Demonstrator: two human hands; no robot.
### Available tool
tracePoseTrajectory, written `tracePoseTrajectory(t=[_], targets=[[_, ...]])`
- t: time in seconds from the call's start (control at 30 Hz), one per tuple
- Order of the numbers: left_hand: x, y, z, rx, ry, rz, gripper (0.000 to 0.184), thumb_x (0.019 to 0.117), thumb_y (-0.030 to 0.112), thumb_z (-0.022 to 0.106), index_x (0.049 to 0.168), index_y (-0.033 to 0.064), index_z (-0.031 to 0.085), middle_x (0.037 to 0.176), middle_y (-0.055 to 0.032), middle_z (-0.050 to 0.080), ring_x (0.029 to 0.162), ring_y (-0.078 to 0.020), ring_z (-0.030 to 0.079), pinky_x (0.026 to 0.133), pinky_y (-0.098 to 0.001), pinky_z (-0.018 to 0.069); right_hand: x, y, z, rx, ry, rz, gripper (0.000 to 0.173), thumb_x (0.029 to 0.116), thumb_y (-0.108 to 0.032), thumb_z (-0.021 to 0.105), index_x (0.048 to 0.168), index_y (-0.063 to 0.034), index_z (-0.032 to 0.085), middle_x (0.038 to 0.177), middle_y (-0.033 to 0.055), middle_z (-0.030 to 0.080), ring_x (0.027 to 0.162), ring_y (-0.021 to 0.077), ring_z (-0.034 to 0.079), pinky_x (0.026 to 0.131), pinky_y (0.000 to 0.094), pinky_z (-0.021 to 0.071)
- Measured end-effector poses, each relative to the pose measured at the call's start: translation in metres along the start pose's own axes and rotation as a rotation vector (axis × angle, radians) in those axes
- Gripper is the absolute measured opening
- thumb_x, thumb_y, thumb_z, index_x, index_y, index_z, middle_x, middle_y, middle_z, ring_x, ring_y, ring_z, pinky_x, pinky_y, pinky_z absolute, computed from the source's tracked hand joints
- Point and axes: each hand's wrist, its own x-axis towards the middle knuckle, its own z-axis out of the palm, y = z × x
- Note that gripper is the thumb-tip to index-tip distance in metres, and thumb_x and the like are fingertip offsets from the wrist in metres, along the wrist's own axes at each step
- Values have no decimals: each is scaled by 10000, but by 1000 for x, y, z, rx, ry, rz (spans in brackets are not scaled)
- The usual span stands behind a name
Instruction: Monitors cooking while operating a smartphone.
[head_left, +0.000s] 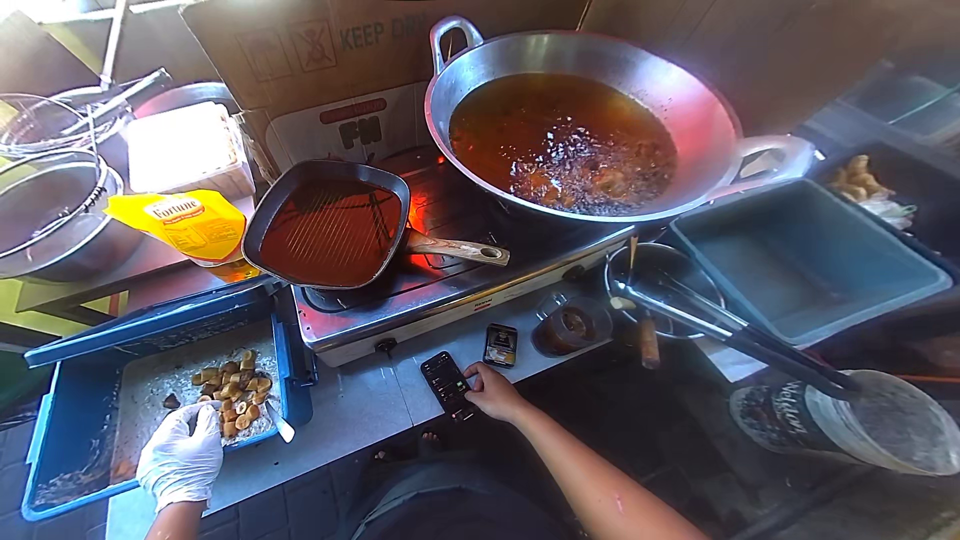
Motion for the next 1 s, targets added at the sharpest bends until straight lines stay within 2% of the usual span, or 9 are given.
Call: tracePoseTrajectory(t=[0.07,0.13,0.23,0.67,1.0], targets=[[0,0,0,-4,2,-3,310,1057,323,531,1104,120,760,1128,-158,740,1112,-351,684,959,-648,471,1,1,0,1,1,-5,418,920,-258,713,1304,-140,597,967,84,662,904,242,669,856,488,569],[0,-1,1,-3,7,0,310,1054,329,533,1101,126,761,1119,-153,742,1101,-346,687,954,-648,472,1,2,0,5,2,-13,415,956,-331,701,1304,-132,595,960,87,659,898,240,666,863,483,565],[0,0,0,0,0,-4,304,1056,320,536,1106,119,759,1124,-163,739,1107,-352,685,957,-654,468,0,0,0,15,7,-10,447,961,-407,699,1296,-128,599,953,86,655,888,237,663,863,481,563],[0,-1,0,-12,-7,5,301,1055,321,542,1115,118,755,1124,-155,741,1102,-347,688,959,-649,474,1,1,0,1,11,-22,403,941,-309,713,1285,-130,602,952,88,653,890,242,659,863,486,559],[0,0,0,-12,5,10,290,1050,303,548,1105,110,758,1114,-158,743,1106,-354,685,959,-645,472,2,1,1,11,17,-4,416,962,-383,702,1282,-135,603,948,80,650,888,233,657,868,474,558]])
